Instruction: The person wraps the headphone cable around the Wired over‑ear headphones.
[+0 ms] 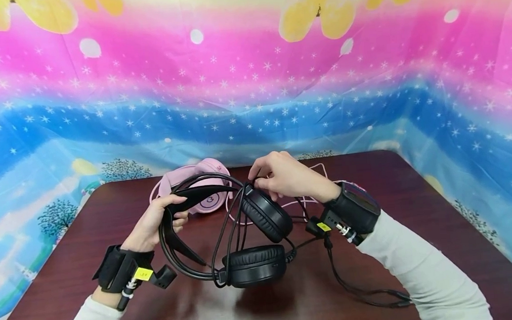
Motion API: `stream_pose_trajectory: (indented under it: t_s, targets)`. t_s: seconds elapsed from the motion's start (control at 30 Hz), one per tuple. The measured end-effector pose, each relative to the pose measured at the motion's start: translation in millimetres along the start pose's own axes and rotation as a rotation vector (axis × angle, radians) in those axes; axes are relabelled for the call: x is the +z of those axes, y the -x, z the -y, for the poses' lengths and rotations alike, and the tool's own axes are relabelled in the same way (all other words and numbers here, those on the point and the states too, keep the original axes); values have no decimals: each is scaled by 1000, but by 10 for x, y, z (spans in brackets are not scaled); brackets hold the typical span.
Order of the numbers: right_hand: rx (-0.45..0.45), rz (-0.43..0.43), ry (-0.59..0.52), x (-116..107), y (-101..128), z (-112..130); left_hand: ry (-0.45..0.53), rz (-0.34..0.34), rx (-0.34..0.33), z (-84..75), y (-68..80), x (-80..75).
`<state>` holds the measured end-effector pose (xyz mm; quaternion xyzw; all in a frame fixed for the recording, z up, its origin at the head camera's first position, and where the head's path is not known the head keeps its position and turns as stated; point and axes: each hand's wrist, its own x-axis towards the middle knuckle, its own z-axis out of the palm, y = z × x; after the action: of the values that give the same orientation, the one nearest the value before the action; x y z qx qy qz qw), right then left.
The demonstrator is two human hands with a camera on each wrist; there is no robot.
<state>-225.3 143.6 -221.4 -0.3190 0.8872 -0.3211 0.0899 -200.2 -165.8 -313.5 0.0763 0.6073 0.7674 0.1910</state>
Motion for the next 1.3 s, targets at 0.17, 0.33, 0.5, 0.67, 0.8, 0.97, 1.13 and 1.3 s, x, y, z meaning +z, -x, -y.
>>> stream_pose_trajectory:
  t_s: [0.17, 0.33, 0.5, 0.67, 0.8, 0.97, 1.13, 1.3]
  targets:
    - [12, -11, 33, 16, -13, 38, 10, -53, 15, 5, 15, 20]
    - [27, -10, 26, 17, -14, 62, 14, -127, 6, -10, 21, 49]
    - [29, -6, -19, 55, -1, 88, -4, -232, 6, 5, 5, 87]
    - [20, -13, -33, 128, 22, 110, -16, -330, 41, 48, -6, 101]
    - [49, -38, -37, 123, 30, 104, 0, -352, 52, 49, 0, 103]
    - [109, -40, -61, 44, 12, 72, 8, -366, 35, 31, 17, 82]
    - [183, 14, -41, -31, 9, 48, -7, -378, 28, 42, 30, 66]
    - [173, 69, 21, -109, 31, 25, -16, -403, 12, 39, 36, 49]
